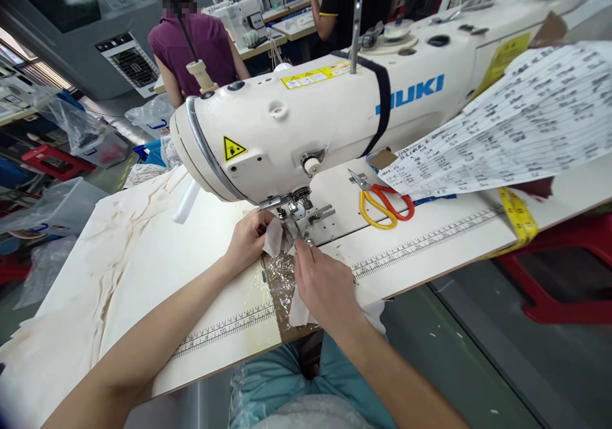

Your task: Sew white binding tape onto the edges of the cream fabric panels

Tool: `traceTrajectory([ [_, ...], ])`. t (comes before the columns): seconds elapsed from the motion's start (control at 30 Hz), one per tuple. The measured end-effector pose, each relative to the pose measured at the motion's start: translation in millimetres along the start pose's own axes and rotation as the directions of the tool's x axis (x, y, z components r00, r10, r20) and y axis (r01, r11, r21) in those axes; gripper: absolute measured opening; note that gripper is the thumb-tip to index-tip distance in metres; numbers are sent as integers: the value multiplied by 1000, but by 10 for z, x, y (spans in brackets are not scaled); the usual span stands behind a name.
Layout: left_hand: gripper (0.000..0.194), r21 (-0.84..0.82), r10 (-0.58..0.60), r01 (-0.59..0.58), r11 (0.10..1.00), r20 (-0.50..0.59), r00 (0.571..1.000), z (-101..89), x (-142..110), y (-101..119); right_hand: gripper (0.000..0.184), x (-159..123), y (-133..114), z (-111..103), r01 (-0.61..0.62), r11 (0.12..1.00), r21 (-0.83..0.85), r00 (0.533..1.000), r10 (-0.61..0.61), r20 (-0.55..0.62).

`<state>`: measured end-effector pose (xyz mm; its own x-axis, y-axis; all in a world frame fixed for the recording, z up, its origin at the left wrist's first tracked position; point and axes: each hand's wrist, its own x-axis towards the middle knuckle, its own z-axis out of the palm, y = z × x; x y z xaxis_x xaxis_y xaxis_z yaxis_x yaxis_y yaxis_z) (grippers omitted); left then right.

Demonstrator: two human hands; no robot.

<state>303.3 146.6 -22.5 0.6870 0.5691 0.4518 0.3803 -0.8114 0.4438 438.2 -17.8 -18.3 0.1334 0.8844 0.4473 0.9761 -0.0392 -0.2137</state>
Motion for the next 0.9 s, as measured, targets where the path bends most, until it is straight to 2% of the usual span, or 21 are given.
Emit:
traceTrajectory([
  [0.1, 15, 64, 61, -59, 996, -20, 998, 23, -8, -6, 33, 9, -4, 4, -1, 1000, 1, 1000, 1, 0],
  [0.23, 15, 170, 214, -211, 963, -2, 977, 9, -16, 15, 32, 23, -9, 18, 4, 1000, -7, 1000, -4, 1],
  [0.37, 16, 197, 301, -319, 927, 118, 946, -109, -34, 81, 31, -66, -30, -68, -13, 1000, -18, 999, 12, -30],
  [0.43, 21, 206, 318, -359, 910, 206, 925, -171, -48, 122, 28, -206, -35, -180, -20, 998, 59, 998, 24, -66],
  [0.5, 25, 233, 309, -374, 898, 270, 912, -199, -65, 167, 24, -410, -29, -316, -40, 970, 240, 998, 48, -29],
  [0.6, 29, 289, 257, -344, 893, 299, 919, -157, -94, 250, 18, -763, 10, -470, -147, 883, 446, 984, 83, 160],
  [0.73, 30, 383, 158, -252, 889, 260, 953, -48, -147, 396, 22, -1071, 96, -504, -222, 823, 523, 973, 151, 176],
  [0.8, 29, 403, 115, -207, 892, 240, 964, -22, -186, 464, 25, -1102, 128, -499, -253, 804, 537, 966, 183, 182],
  [0.9, 35, 398, 100, -201, 895, 261, 960, -34, -250, 526, 28, -1076, 144, -509, -266, 785, 560, 959, 159, 233],
])
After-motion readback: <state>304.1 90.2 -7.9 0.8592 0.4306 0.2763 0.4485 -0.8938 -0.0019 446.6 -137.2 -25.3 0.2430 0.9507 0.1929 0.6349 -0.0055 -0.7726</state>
